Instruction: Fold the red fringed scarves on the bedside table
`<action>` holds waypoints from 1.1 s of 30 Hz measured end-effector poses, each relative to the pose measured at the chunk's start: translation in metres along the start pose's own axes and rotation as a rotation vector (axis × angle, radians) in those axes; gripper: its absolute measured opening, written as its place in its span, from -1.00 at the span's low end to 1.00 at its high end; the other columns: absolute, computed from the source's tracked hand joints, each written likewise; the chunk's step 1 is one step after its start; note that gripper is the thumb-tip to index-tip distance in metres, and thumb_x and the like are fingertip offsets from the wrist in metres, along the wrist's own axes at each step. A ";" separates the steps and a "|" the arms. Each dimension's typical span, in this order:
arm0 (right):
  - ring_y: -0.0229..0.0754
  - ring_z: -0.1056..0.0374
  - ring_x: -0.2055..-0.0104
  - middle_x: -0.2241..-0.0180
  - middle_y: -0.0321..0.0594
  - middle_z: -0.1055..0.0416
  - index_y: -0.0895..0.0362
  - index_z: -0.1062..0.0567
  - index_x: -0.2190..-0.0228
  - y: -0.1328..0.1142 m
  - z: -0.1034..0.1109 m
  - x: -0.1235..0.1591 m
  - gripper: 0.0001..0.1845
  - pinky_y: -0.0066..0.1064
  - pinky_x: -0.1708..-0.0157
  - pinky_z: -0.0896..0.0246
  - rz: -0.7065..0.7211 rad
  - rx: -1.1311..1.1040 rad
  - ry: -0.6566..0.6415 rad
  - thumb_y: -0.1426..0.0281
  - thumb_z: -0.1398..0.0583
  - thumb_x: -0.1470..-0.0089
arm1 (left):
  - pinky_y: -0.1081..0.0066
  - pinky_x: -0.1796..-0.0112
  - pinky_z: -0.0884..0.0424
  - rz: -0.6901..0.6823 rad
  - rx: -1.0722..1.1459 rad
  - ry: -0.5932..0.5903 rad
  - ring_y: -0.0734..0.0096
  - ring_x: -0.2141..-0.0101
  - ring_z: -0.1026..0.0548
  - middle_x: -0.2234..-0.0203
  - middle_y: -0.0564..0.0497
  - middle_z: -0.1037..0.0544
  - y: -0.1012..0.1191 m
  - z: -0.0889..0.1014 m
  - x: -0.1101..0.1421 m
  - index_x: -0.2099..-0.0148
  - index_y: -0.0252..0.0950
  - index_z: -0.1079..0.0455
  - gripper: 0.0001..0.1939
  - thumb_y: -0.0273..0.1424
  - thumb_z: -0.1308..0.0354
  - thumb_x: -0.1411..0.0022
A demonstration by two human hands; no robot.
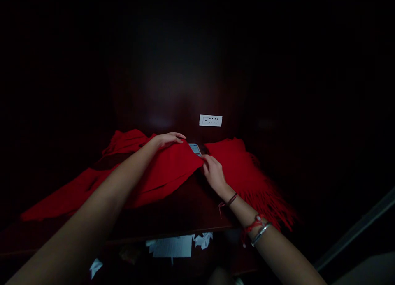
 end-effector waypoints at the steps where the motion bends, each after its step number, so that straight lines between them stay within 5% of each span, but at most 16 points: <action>1: -0.25 -0.22 0.28 0.34 -0.16 -0.30 0.19 -0.32 0.23 0.004 0.005 -0.001 -0.68 -0.46 0.26 -0.11 -0.006 -0.030 0.037 0.59 0.08 0.03 | 0.42 0.31 -0.29 0.018 -0.006 -0.015 0.36 0.35 -0.40 0.40 0.02 -0.47 0.002 -0.004 -0.002 0.21 -0.25 -0.33 -0.58 -0.43 -0.19 0.25; 8: -0.27 -0.21 0.33 0.38 -0.18 -0.29 0.18 -0.36 0.23 0.003 0.000 0.013 -0.68 -0.49 0.28 -0.13 0.035 -0.058 -0.079 0.55 0.06 0.00 | 0.35 0.28 -0.27 0.263 -0.177 -0.262 0.23 0.22 -0.37 0.26 -0.09 -0.46 -0.036 -0.048 -0.008 0.31 -0.29 -0.37 -0.63 -0.18 -0.18 0.18; 16: -0.28 -0.22 0.31 0.37 -0.18 -0.31 0.18 -0.36 0.24 0.000 0.011 -0.001 -0.73 -0.50 0.26 -0.11 0.071 -0.042 -0.080 0.51 0.06 -0.04 | 0.46 0.24 -0.26 0.192 0.047 -0.378 0.36 0.11 -0.32 0.11 -0.04 -0.38 -0.053 -0.070 -0.006 0.22 -0.26 -0.35 -0.60 -0.10 -0.05 0.04; 22: -0.29 -0.21 0.33 0.40 -0.19 -0.30 0.19 -0.37 0.27 0.003 0.018 -0.002 -0.74 -0.52 0.28 -0.10 0.082 -0.040 -0.063 0.50 0.05 -0.05 | 0.44 0.26 -0.28 0.010 -0.026 -0.074 0.35 0.16 -0.35 0.12 0.00 -0.38 -0.031 -0.048 -0.013 0.06 -0.17 -0.24 -0.55 -0.22 -0.12 0.05; 28: -0.29 -0.24 0.32 0.37 -0.20 -0.33 0.17 -0.34 0.28 0.003 0.027 0.005 -0.76 -0.50 0.26 -0.11 0.060 -0.079 -0.075 0.50 0.07 -0.04 | 0.42 0.34 -0.33 -0.016 0.055 -0.049 0.39 0.36 -0.42 0.27 -0.04 -0.45 -0.007 -0.033 -0.019 -0.03 -0.24 -0.16 -0.38 -0.40 -0.20 0.14; 33: -0.34 -0.29 0.54 0.57 -0.33 -0.33 0.12 -0.24 0.25 0.024 0.036 0.010 -0.74 -0.53 0.45 -0.21 -0.171 -0.271 -0.103 0.50 0.13 -0.02 | 0.40 0.34 -0.32 -0.161 0.189 -0.074 0.48 0.45 -0.41 0.39 -0.02 -0.45 0.032 -0.046 -0.029 -0.03 -0.30 -0.16 -0.40 -0.52 -0.18 0.13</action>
Point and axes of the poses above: each hand's wrist, its own x-axis away from the middle knuckle, its own z-axis out of the back of the hand, y = z × x, the point moved 7 cm from there along -x, towards the middle knuckle
